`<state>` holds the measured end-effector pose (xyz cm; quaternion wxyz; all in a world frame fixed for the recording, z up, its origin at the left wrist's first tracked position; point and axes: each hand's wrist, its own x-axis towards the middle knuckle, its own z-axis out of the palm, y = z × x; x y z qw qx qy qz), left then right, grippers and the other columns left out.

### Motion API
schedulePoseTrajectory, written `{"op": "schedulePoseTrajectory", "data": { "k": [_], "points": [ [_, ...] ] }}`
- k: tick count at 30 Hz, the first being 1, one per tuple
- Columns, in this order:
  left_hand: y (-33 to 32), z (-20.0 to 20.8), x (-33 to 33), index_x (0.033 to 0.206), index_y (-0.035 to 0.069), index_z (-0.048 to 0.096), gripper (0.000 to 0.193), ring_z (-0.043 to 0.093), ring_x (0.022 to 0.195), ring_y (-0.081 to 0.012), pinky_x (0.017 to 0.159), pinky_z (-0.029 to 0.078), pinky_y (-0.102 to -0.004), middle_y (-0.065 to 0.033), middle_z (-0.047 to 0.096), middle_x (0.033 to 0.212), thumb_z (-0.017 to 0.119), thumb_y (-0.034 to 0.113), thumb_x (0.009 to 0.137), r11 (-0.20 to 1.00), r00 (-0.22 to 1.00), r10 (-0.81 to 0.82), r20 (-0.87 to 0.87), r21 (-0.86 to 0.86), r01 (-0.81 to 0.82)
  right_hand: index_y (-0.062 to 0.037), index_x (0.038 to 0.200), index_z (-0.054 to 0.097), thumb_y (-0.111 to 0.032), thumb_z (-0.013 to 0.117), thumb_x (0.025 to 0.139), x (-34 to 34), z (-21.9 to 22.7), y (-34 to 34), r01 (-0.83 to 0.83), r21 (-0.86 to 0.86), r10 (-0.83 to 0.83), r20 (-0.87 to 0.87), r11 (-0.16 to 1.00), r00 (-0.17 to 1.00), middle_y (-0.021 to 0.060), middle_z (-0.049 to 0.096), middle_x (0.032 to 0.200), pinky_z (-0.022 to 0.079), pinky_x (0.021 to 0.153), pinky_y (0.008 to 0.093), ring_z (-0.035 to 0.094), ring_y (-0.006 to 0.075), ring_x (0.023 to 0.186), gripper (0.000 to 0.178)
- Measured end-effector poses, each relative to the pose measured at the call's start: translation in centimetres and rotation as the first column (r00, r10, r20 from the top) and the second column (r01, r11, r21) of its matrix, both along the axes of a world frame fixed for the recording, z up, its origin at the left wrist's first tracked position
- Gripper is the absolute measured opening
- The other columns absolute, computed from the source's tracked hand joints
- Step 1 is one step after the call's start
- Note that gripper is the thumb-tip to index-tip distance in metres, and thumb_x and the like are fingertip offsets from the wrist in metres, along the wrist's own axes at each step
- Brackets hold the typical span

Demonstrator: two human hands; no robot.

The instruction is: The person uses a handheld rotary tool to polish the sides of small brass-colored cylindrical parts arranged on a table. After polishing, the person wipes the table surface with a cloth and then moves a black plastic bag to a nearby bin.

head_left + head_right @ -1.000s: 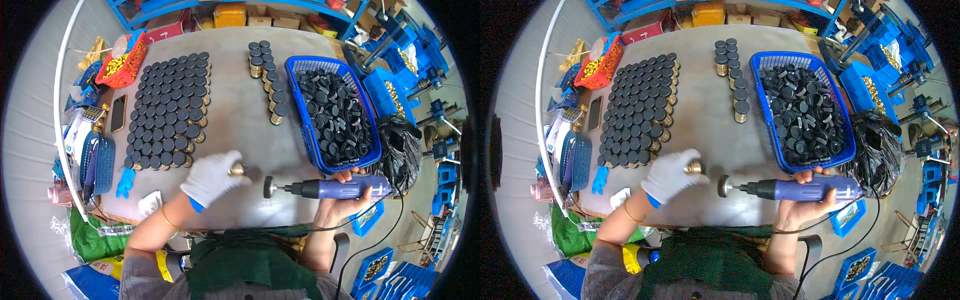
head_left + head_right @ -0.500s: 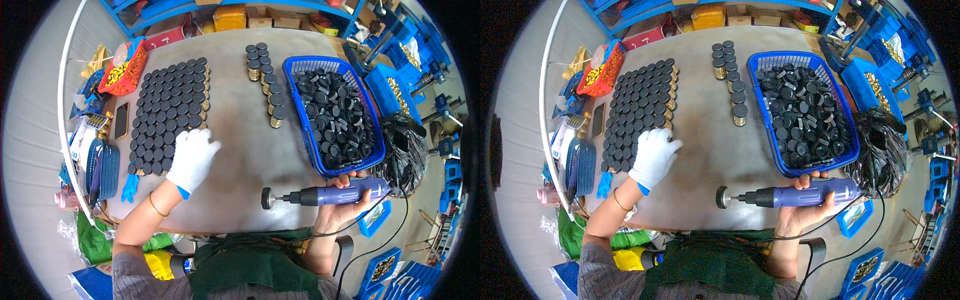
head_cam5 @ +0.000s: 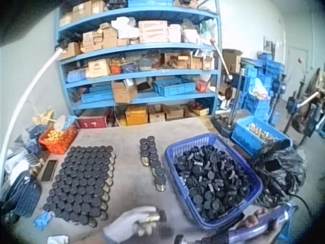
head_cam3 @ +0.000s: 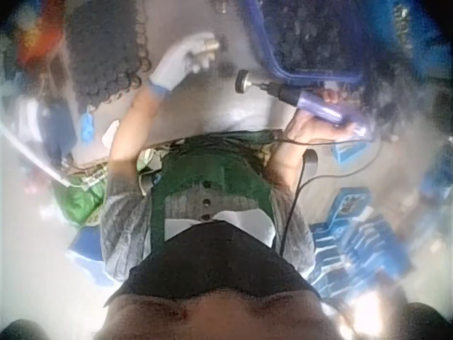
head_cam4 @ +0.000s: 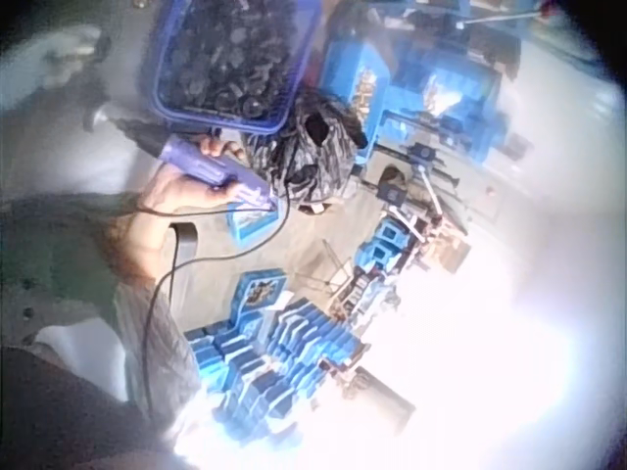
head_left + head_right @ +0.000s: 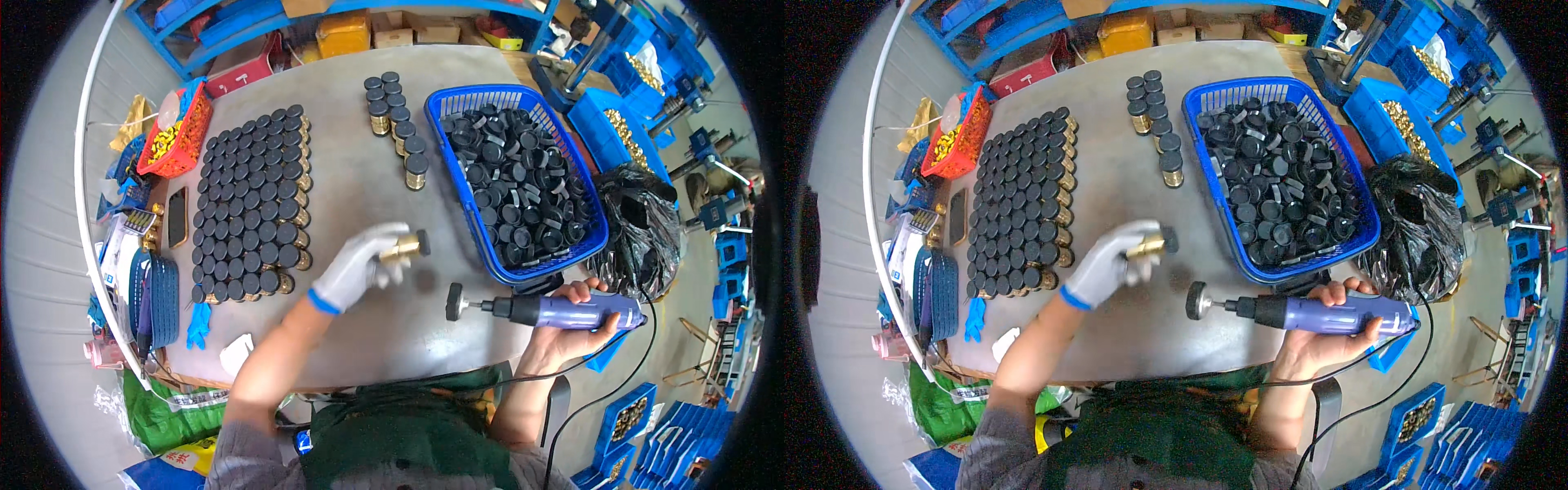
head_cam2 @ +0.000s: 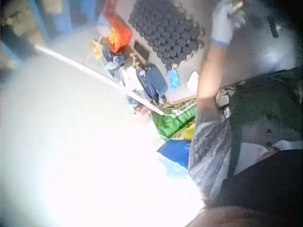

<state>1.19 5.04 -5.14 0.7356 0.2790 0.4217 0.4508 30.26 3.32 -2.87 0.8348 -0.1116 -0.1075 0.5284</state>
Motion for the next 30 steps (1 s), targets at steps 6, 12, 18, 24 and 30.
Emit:
{"op": "schedulePoseTrajectory", "data": {
  "k": [6, 12, 18, 24, 30],
  "points": [
    [-5.6, 2.3, 1.1, 0.082, 0.006, 0.064, 0.034, 0.058, 0.059, -0.0194, 0.057, 0.047, -0.0358, -0.0029, 0.059, 0.062, 0.068, 0.039, 0.076, 0.752, 0.583, -0.376, -0.720, 0.131, 0.646, -0.0039, 0.100, 0.046, -0.036, 0.063, 0.079, -2.3, 0.1, 0.7, -0.162, -0.082, 0.160, -0.035, 0.983, 0.987, 0.0095, 0.050, 0.089, 0.044, 0.062, 0.0279, 0.048, 0.0182, 0.071, 0.042],
    [-5.7, 3.9, 2.6, 0.074, 0.009, 0.062, 0.040, 0.061, 0.072, -0.0359, 0.063, 0.048, -0.0447, -0.0163, 0.062, 0.073, 0.060, 0.049, 0.074, 0.760, 0.088, -0.206, -0.975, -0.103, 0.642, -0.0049, 0.096, 0.047, -0.039, 0.062, 0.075, -3.9, -0.1, -0.1, -0.124, -0.079, 0.128, 0.051, 0.989, 0.990, 0.0063, 0.048, 0.083, 0.040, 0.061, 0.0273, 0.046, 0.0167, 0.067, 0.043],
    [-5.8, 2.8, 2.9, 0.074, 0.009, 0.062, 0.040, 0.061, 0.072, -0.0359, 0.064, 0.048, -0.0446, -0.0158, 0.062, 0.074, 0.063, 0.049, 0.072, 0.813, 0.101, -0.204, -0.974, -0.111, 0.572, -0.0059, 0.098, 0.047, -0.039, 0.062, 0.076, -4.1, -1.7, 0.0, -0.107, -0.133, 0.123, 0.117, 0.985, 0.986, 0.0070, 0.053, 0.087, 0.041, 0.060, 0.0272, 0.049, 0.0168, 0.068, 0.043],
    [-4.6, 3.6, 1.8, 0.076, 0.010, 0.064, 0.035, 0.060, 0.072, -0.0336, 0.068, 0.048, -0.0423, -0.0144, 0.063, 0.076, 0.066, 0.044, 0.071, 0.798, 0.174, 0.096, -0.980, 0.180, 0.575, -0.0037, 0.109, 0.050, -0.031, 0.065, 0.075, -1.4, 0.5, 0.3, -0.086, -0.020, 0.084, -0.093, 0.996, 0.992, 0.0106, 0.058, 0.101, 0.050, 0.068, 0.0287, 0.056, 0.0199, 0.084, 0.046],
    [-4.2, 4.1, 0.4, 0.082, 0.005, 0.063, 0.028, 0.054, 0.061, -0.0110, 0.054, 0.042, -0.0251, -0.0018, 0.061, 0.073, 0.067, 0.033, 0.078, 0.932, 0.694, 0.102, -0.713, 0.312, 0.184, -0.0015, 0.106, 0.049, -0.030, 0.063, 0.077, -0.2, -0.6, 0.1, -0.058, -0.023, 0.057, -0.027, 0.998, 0.998, 0.0121, 0.057, 0.098, 0.050, 0.066, 0.0283, 0.056, 0.0199, 0.079, 0.043]
  ]
}}
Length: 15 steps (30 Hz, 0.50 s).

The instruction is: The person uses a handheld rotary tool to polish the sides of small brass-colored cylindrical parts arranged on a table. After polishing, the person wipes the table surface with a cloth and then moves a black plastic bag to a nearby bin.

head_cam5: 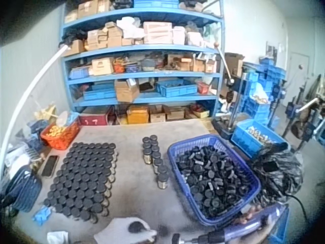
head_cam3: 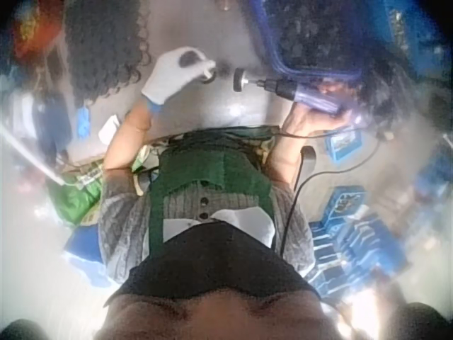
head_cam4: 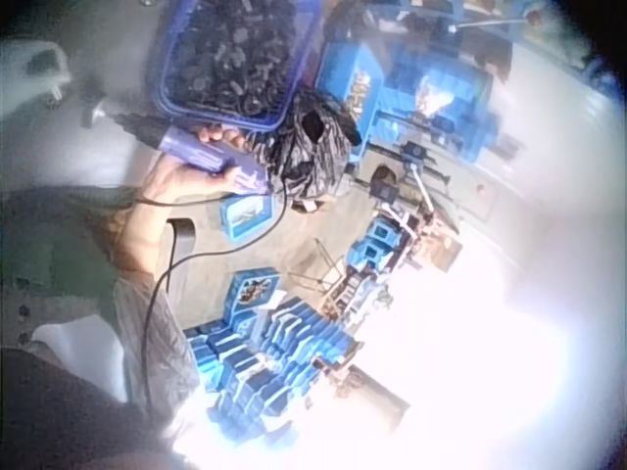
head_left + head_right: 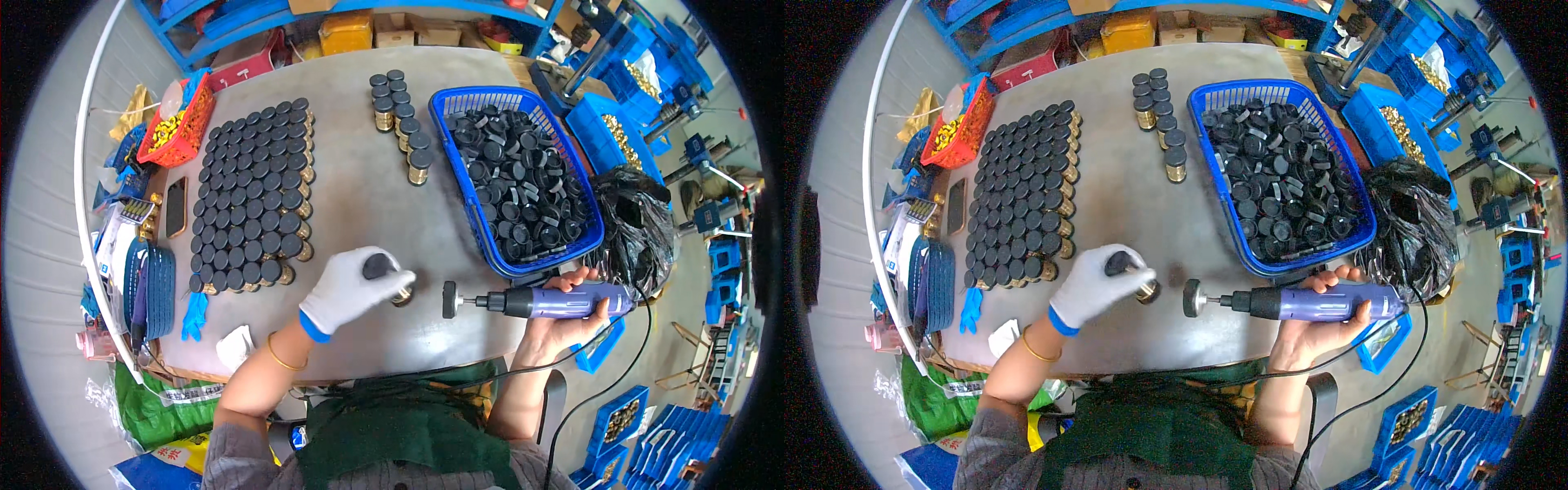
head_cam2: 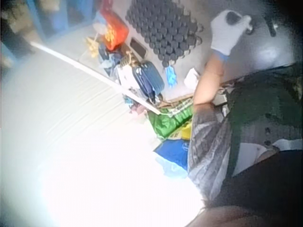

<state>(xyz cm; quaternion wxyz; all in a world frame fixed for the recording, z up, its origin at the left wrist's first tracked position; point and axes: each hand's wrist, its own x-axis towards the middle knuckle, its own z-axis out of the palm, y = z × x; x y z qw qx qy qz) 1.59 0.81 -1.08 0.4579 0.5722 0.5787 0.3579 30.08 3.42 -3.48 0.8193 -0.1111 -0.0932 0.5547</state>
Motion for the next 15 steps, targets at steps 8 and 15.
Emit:
{"op": "schedulePoseTrajectory", "data": {
  "k": [8, 15],
  "points": [
    [-1.5, -1.5, 1.7, 0.078, 0.006, 0.061, 0.035, 0.061, 0.063, -0.0249, 0.060, 0.047, -0.0373, -0.0103, 0.062, 0.067, 0.068, 0.040, 0.073, 0.881, 0.829, -0.473, -0.299, -0.171, 0.441, -0.0036, 0.098, 0.047, -0.035, 0.063, 0.076, -2.5, 0.6, 0.4, -0.121, -0.024, 0.120, -0.034, 0.992, 0.992, 0.0097, 0.052, 0.090, 0.047, 0.063, 0.0280, 0.052, 0.0186, 0.075, 0.041],
    [-1.6, -0.4, 2.7, 0.075, 0.008, 0.061, 0.031, 0.061, 0.072, -0.0360, 0.063, 0.048, -0.0450, -0.0156, 0.063, 0.074, 0.062, 0.039, 0.073, 0.941, 0.728, -0.337, -0.597, -0.177, 0.290, -0.0051, 0.095, 0.047, -0.040, 0.063, 0.075, -3.0, -0.8, 0.2, -0.043, -0.115, 0.053, 0.089, 0.992, 0.995, 0.0064, 0.049, 0.083, 0.043, 0.062, 0.0286, 0.049, 0.0183, 0.070, 0.043]
  ]
}}
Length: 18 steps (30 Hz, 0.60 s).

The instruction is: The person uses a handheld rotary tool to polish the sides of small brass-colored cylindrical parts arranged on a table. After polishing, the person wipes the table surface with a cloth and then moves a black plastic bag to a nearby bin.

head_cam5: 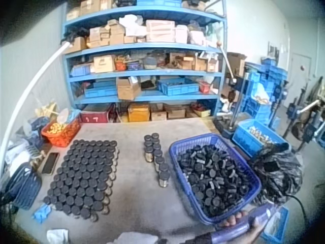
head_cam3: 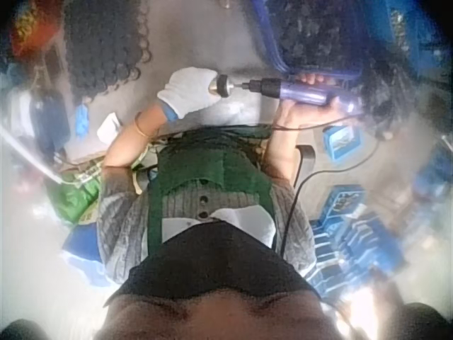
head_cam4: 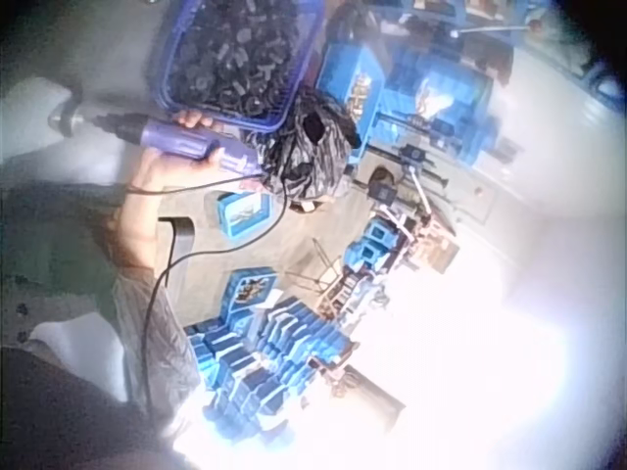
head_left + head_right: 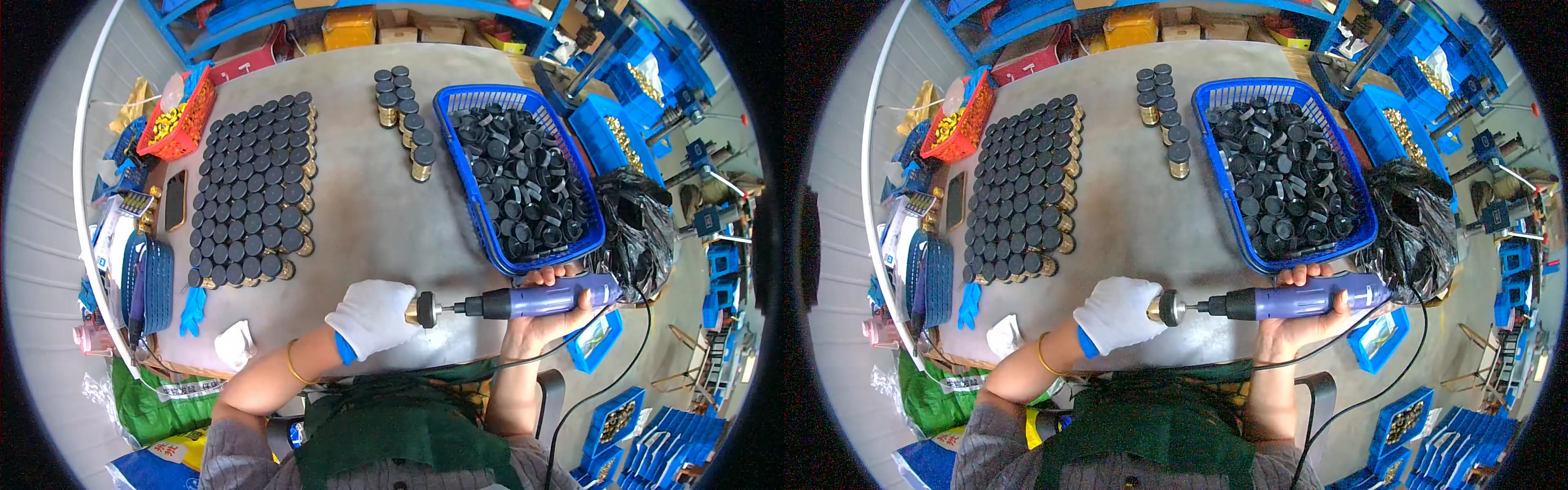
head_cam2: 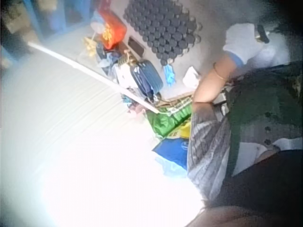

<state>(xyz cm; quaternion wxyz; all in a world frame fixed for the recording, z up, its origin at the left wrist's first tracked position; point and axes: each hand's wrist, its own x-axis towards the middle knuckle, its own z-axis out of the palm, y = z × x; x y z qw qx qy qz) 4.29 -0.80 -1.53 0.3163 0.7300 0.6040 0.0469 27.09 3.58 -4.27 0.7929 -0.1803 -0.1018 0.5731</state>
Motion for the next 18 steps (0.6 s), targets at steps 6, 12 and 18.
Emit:
{"op": "schedulePoseTrajectory", "data": {
  "k": [6, 12, 18],
  "points": [
    [-0.8, -1.5, -0.8, 0.079, 0.009, 0.061, 0.037, 0.061, 0.072, -0.0347, 0.064, 0.048, -0.0437, -0.0144, 0.063, 0.076, 0.064, 0.046, 0.072, 0.998, 0.999, 0.048, -0.009, -0.051, -0.048, -0.0052, 0.100, 0.048, -0.036, 0.062, 0.077, -1.6, -0.3, -0.3, -0.039, -0.002, 0.039, 0.068, 0.999, 0.997, 0.0088, 0.054, 0.090, 0.043, 0.063, 0.0290, 0.051, 0.0194, 0.069, 0.042],
    [-1.8, 0.2, -6.5, 0.089, 0.010, 0.061, 0.036, 0.060, 0.078, -0.0301, 0.067, 0.049, -0.0379, -0.0111, 0.061, 0.085, 0.072, 0.039, 0.069, 0.931, 0.983, 0.154, 0.100, 0.319, -0.178, -0.0054, 0.109, 0.048, -0.033, 0.061, 0.080, -0.1, 1.0, 0.4, 0.042, 0.068, -0.045, 0.047, 0.997, 0.998, 0.0102, 0.053, 0.098, 0.045, 0.064, 0.0294, 0.050, 0.0202, 0.076, 0.042],
    [-2.0, -1.1, -10.6, 0.080, 0.016, 0.062, 0.011, 0.055, 0.078, -0.0244, 0.062, 0.041, -0.0382, -0.0061, 0.052, 0.085, 0.065, 0.024, 0.074, 0.866, 0.876, 0.191, -0.443, 0.496, 0.062, -0.0049, 0.113, 0.046, -0.033, 0.060, 0.082, -0.7, 0.4, 0.1, -0.060, 0.069, 0.061, -0.022, 0.996, 0.998, 0.0106, 0.053, 0.098, 0.046, 0.065, 0.0303, 0.050, 0.0204, 0.076, 0.044]
  ]
}}
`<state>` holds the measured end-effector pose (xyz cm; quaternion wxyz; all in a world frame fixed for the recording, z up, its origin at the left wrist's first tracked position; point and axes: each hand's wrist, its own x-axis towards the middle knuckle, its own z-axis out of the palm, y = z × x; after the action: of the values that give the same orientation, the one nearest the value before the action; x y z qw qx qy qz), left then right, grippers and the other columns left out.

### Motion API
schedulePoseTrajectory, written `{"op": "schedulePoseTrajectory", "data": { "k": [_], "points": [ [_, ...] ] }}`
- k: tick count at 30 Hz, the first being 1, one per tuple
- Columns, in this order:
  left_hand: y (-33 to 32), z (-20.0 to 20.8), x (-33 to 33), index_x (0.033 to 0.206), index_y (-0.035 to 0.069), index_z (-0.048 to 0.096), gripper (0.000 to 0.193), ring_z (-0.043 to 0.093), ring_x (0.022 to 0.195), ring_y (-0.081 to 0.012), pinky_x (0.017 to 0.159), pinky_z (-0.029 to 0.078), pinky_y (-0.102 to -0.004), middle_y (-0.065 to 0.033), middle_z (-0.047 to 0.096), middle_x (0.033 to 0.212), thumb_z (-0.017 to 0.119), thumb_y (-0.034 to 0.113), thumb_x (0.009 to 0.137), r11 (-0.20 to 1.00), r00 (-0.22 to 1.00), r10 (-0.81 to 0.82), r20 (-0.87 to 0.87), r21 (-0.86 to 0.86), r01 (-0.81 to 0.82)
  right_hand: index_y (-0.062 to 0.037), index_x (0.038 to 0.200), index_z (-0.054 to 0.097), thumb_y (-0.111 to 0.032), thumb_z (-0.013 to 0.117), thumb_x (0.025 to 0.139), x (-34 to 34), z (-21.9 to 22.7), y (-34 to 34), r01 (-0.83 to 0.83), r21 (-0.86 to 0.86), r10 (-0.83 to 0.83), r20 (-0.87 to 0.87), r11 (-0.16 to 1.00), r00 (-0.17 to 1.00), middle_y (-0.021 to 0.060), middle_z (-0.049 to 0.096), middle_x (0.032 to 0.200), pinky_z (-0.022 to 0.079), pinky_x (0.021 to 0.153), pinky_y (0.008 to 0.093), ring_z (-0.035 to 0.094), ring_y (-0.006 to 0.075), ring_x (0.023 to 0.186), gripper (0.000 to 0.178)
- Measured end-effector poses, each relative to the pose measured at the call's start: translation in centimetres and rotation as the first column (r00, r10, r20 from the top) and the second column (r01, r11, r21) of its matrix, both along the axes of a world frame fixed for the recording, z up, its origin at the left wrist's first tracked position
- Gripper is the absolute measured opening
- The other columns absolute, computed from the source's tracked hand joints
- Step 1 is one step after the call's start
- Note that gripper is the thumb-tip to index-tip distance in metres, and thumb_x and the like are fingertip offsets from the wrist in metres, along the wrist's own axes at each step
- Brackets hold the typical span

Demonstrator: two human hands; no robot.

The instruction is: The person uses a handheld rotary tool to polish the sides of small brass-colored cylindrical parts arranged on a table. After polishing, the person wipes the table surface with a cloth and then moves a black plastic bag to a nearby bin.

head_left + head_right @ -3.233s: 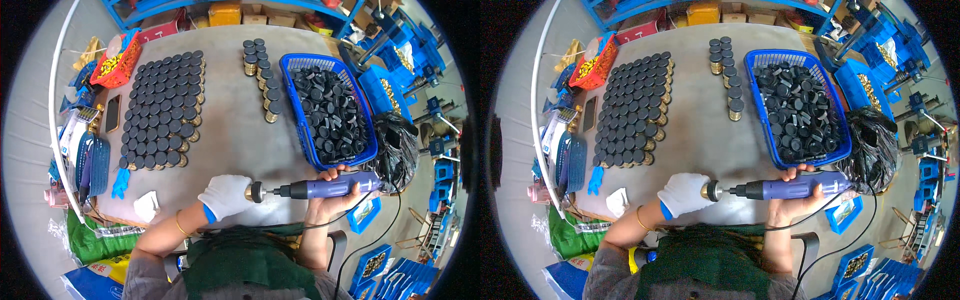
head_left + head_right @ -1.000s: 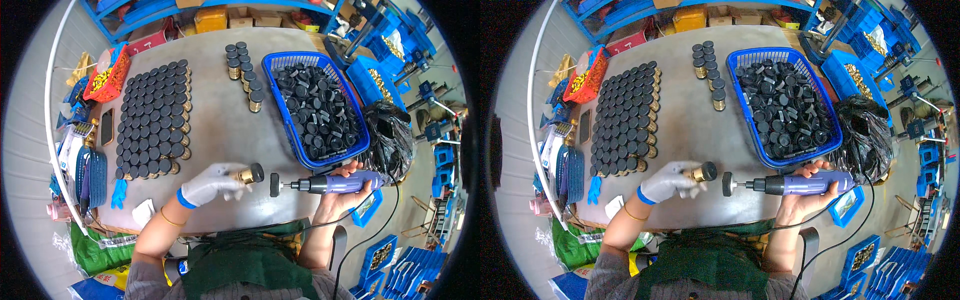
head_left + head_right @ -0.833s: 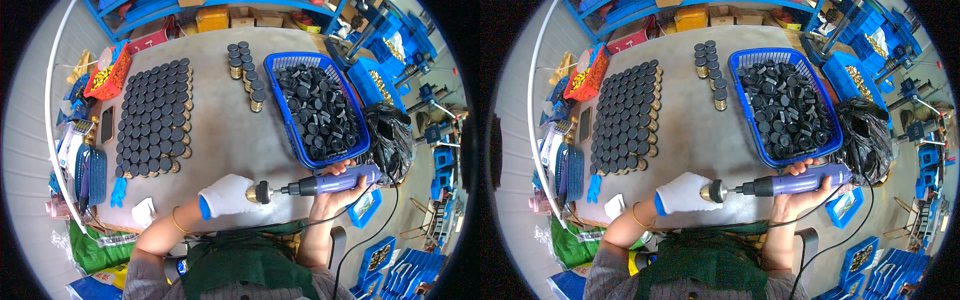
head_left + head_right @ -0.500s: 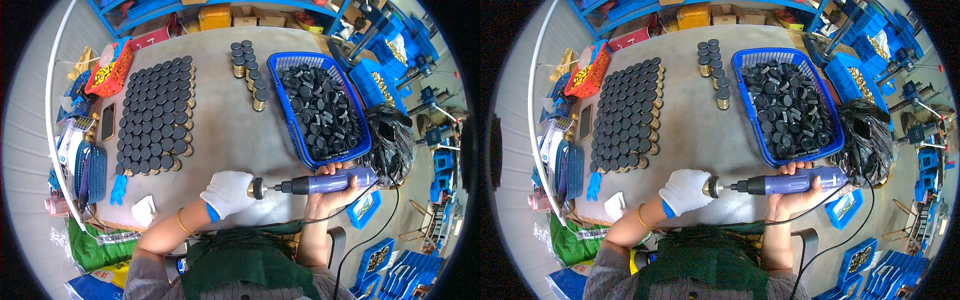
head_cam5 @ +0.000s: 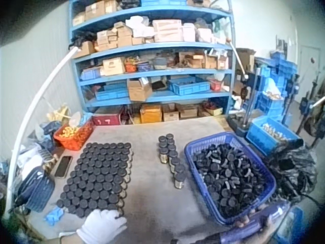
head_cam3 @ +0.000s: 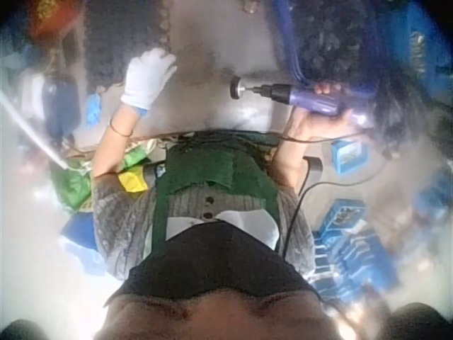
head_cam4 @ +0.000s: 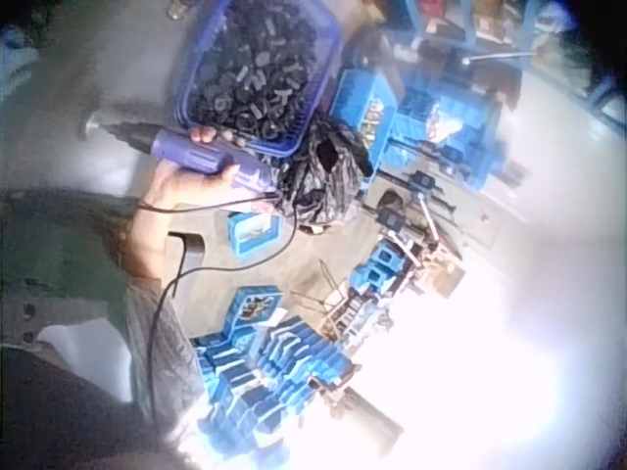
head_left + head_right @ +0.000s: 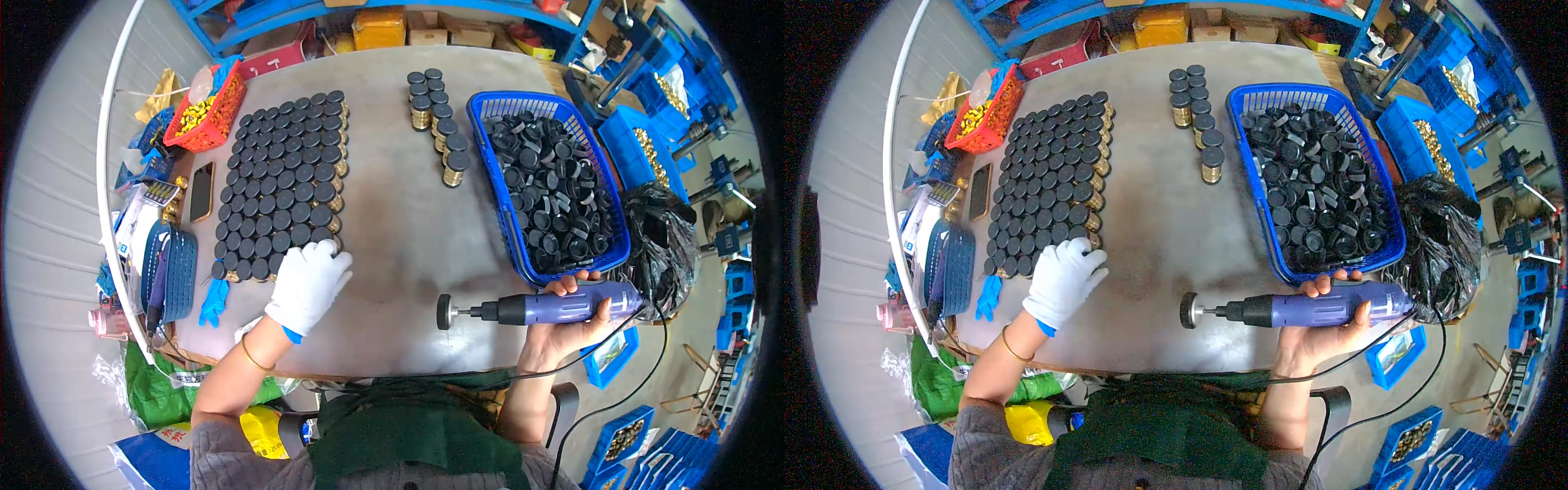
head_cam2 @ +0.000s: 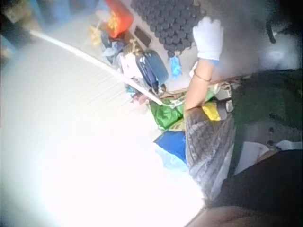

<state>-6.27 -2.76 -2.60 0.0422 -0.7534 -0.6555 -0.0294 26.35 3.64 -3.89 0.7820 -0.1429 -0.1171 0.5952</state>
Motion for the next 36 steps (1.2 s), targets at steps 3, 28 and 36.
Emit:
{"op": "schedulePoseTrajectory", "data": {
  "k": [3, 28, 36],
  "points": [
    [-0.2, 0.6, 0.2, 0.078, 0.016, 0.062, 0.006, 0.052, 0.081, -0.0238, 0.065, 0.038, -0.0380, -0.0060, 0.052, 0.085, 0.063, 0.020, 0.073, 1.000, 0.990, 0.026, -0.141, 0.002, -0.026, -0.0049, 0.113, 0.046, -0.032, 0.060, 0.082, 0.2, -0.3, 0.0, -0.024, 0.006, 0.024, -0.036, 1.000, 0.999, 0.0106, 0.053, 0.097, 0.046, 0.065, 0.0305, 0.050, 0.0202, 0.076, 0.044],
    [3.0, 0.3, 8.5, 0.094, 0.004, 0.058, 0.035, 0.058, 0.067, -0.0153, 0.056, 0.046, -0.0267, -0.0036, 0.061, 0.076, 0.062, 0.037, 0.081, 0.507, 0.443, 0.483, 0.755, -0.654, 0.562, -0.0043, 0.101, 0.047, -0.037, 0.063, 0.079, 1.5, 1.4, 1.0, 0.038, 0.007, -0.038, -0.068, 0.999, 0.997, 0.0089, 0.052, 0.091, 0.046, 0.063, 0.0288, 0.050, 0.0187, 0.075, 0.042],
    [2.2, 1.5, 10.9, 0.077, 0.009, 0.063, 0.032, 0.061, 0.072, -0.0354, 0.064, 0.048, -0.0428, -0.0151, 0.063, 0.074, 0.061, 0.041, 0.074, 0.799, 0.863, 0.090, 0.497, -0.553, 0.235, -0.0060, 0.098, 0.048, -0.041, 0.059, 0.079, 0.7, 0.6, 0.4, 0.020, 0.002, -0.020, 0.027, 1.000, 0.999, 0.0064, 0.051, 0.085, 0.040, 0.061, 0.0285, 0.047, 0.0161, 0.068, 0.041]
  ]
}}
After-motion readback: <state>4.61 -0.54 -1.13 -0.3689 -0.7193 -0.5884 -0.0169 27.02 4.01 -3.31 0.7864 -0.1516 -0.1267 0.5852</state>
